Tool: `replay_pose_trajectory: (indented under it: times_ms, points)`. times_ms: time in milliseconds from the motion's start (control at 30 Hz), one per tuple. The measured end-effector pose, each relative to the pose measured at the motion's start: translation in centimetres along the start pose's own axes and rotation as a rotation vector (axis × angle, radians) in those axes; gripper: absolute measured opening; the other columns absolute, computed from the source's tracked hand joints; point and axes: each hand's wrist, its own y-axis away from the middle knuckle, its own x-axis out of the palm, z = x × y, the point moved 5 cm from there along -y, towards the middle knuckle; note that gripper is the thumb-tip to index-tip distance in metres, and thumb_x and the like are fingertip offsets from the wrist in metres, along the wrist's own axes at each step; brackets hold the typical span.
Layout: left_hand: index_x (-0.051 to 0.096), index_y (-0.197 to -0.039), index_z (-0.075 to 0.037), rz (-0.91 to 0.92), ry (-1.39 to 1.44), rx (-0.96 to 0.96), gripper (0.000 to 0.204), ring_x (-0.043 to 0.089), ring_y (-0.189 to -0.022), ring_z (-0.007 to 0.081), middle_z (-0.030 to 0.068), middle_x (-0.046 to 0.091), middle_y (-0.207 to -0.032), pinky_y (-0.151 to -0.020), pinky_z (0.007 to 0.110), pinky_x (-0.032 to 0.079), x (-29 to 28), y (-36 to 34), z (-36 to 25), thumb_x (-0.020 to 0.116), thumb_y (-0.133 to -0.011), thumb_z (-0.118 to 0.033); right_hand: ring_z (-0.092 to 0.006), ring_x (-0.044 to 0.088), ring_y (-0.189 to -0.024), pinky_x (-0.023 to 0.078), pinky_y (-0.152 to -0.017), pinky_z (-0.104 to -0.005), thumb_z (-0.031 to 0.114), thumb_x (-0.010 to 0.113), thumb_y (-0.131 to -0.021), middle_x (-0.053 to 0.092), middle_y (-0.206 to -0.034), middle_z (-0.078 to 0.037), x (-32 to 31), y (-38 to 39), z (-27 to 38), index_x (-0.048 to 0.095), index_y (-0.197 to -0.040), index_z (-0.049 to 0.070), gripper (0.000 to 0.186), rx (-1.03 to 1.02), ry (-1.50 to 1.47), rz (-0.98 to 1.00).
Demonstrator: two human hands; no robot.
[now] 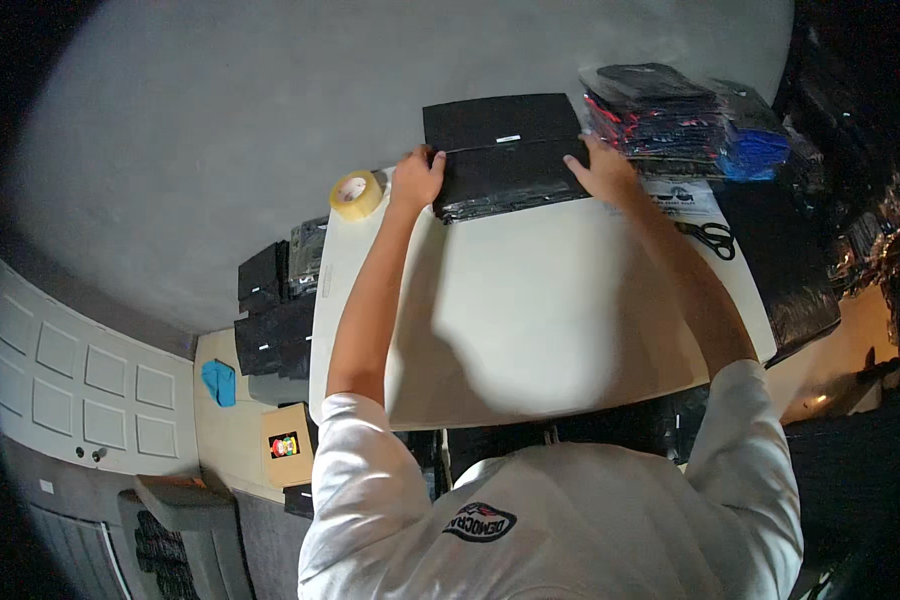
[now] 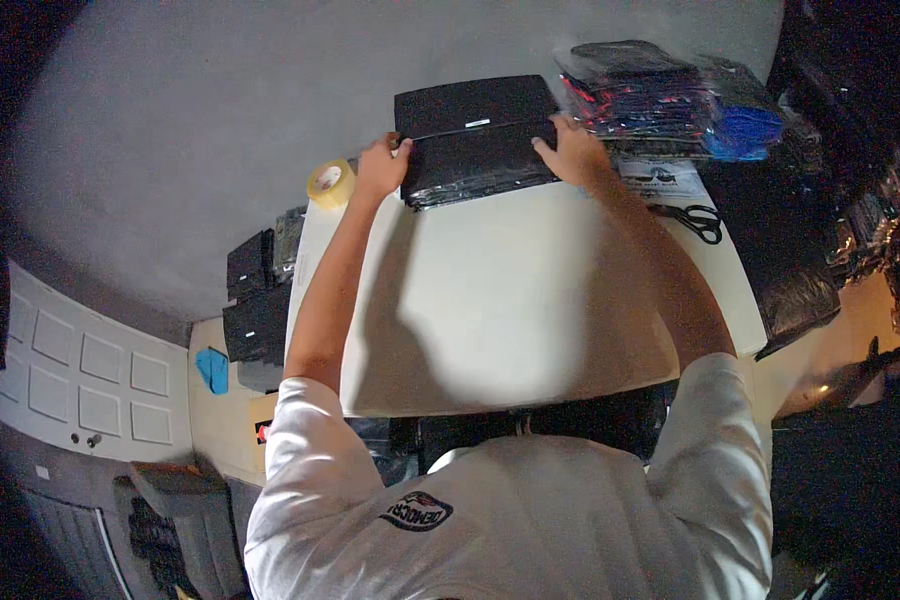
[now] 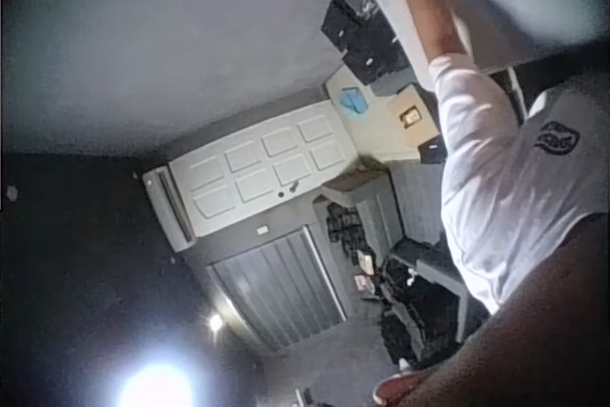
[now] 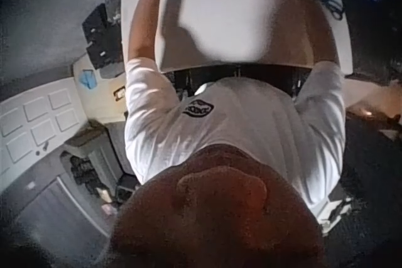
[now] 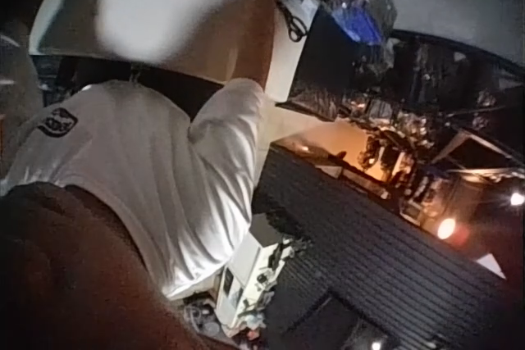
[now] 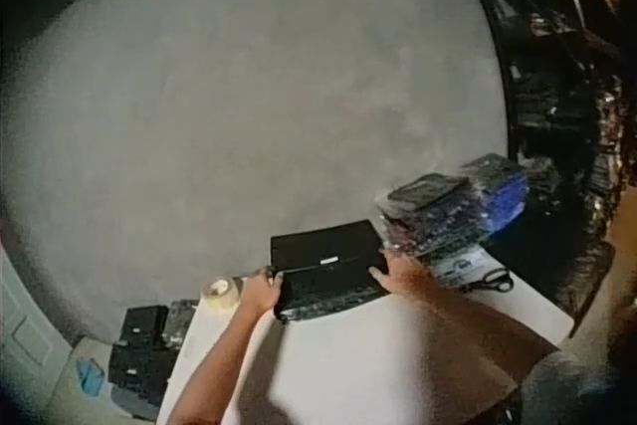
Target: Placing folded t-shirts into plastic shipping bags, sealing them with tape, and stacking them for shipment.
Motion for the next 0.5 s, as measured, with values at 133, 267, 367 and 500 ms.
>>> replay_pose_trajectory:
  times_ms: [133, 267, 367, 500]
  points:
    - [0.065, -0.129, 0.001, 0.091, -0.258, 0.025, 0.054, 0.066, -0.108, 0.0516, 0.0306, 0.066, -0.123, -0.095, 0.055, 0.052, 2.7, -0.3, 2.2, 0.06, -0.098, -0.043, -0.047, 0.033, -0.151, 0.036, -0.121, -0.0511, 0.053, 0.055, -0.103, 0.024, -0.165, -0.033, 4.6, -0.8, 0.0, 0.033, -0.158, -0.002, 0.081, 0.015, 0.025, 0.151]
    - [0.065, -0.129, 0.0, -0.273, -0.187, 0.151, 0.047, 0.06, -0.115, 0.0468, 0.0255, 0.064, -0.124, -0.102, 0.053, 0.048, 0.0, 4.2, -2.0, 0.064, -0.096, -0.034, -0.0472, 0.027, -0.153, 0.032, -0.124, -0.0505, 0.05, 0.055, -0.104, 0.018, -0.168, -0.03, 2.0, 0.7, 1.4, 0.032, -0.159, -0.002, 0.079, -0.043, -0.101, 0.091]
    - [0.067, -0.117, -0.002, -0.038, 0.142, 0.407, 0.032, 0.059, -0.113, 0.0421, 0.0216, 0.064, -0.115, -0.101, 0.052, 0.048, -0.3, 9.5, -8.3, 0.065, -0.093, -0.023, -0.0419, 0.055, -0.133, 0.045, -0.112, -0.0488, 0.042, 0.058, -0.104, 0.052, -0.146, -0.027, -4.7, 4.6, -1.0, 0.051, -0.146, 0.002, 0.059, -0.102, -0.156, -0.009]
    - [0.07, -0.11, -0.004, 0.159, 0.12, 0.701, 0.021, 0.066, -0.094, 0.0369, 0.0173, 0.067, -0.099, -0.084, 0.045, 0.054, 0.9, 17.3, -7.5, 0.064, -0.092, -0.011, -0.0343, 0.074, -0.077, 0.055, -0.073, -0.0458, 0.029, 0.066, -0.099, 0.075, -0.087, -0.021, -11.1, 11.9, -1.9, 0.076, -0.1, 0.0, 0.03, -0.143, -0.38, 0.095]
